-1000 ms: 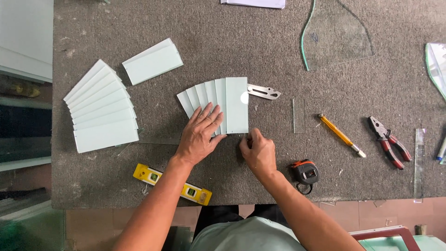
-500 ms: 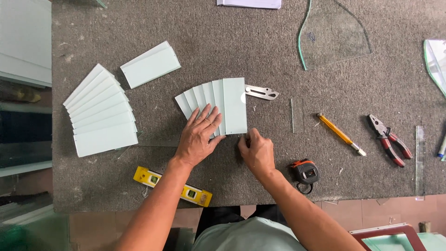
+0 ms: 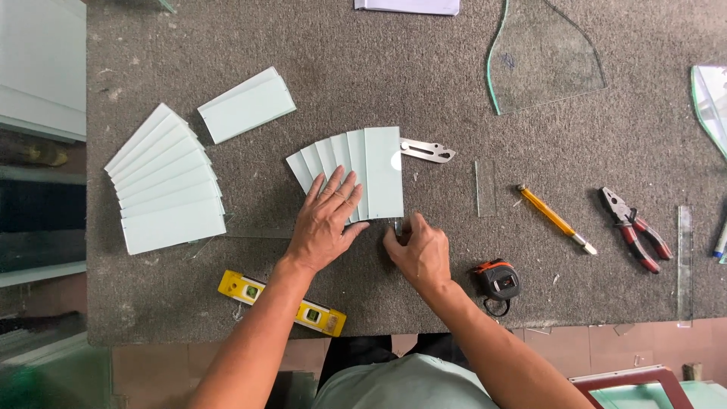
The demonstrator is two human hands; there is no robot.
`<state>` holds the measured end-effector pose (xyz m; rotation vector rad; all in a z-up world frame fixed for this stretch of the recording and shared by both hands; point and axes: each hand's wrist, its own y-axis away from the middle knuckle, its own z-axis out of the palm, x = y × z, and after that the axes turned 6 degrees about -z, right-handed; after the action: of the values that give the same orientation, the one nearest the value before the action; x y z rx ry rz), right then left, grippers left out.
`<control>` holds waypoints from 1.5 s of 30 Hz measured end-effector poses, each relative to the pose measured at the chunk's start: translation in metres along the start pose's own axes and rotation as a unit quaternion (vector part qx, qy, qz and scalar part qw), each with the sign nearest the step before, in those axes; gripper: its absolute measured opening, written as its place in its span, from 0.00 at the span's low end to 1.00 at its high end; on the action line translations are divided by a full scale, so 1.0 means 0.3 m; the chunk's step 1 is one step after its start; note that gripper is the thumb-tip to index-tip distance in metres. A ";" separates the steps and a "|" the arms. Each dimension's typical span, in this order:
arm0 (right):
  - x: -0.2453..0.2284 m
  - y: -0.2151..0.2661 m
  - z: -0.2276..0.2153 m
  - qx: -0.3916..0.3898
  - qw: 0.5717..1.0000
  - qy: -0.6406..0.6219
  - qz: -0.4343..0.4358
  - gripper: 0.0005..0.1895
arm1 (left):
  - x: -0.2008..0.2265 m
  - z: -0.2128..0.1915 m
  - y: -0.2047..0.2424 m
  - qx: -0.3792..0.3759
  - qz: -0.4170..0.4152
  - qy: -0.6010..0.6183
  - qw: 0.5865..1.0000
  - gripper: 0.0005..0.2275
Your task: Measuring and aligning small glass tiles on a workbench using a level and marking tools.
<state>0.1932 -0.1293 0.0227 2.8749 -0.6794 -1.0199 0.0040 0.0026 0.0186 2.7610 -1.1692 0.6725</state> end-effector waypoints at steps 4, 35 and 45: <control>-0.074 0.055 -0.122 -0.025 0.999 -0.025 0.008 0.13 | 0.037 -0.056 0.022 0.005 -0.025 0.019 0.999 0.33; -0.234 0.350 -0.194 -0.258 0.956 -0.073 -0.117 0.11 | 0.403 -0.127 0.542 0.121 -0.390 0.334 0.849 0.51; -0.172 -0.135 -0.179 -0.013 0.994 0.063 -0.094 0.14 | -0.215 -0.093 0.682 0.358 -0.572 -0.039 0.737 0.36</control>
<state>0.2059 -0.0785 0.0893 2.9926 -0.3918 -0.8476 -0.1888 -0.0929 -0.0046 3.2209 1.1096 0.8664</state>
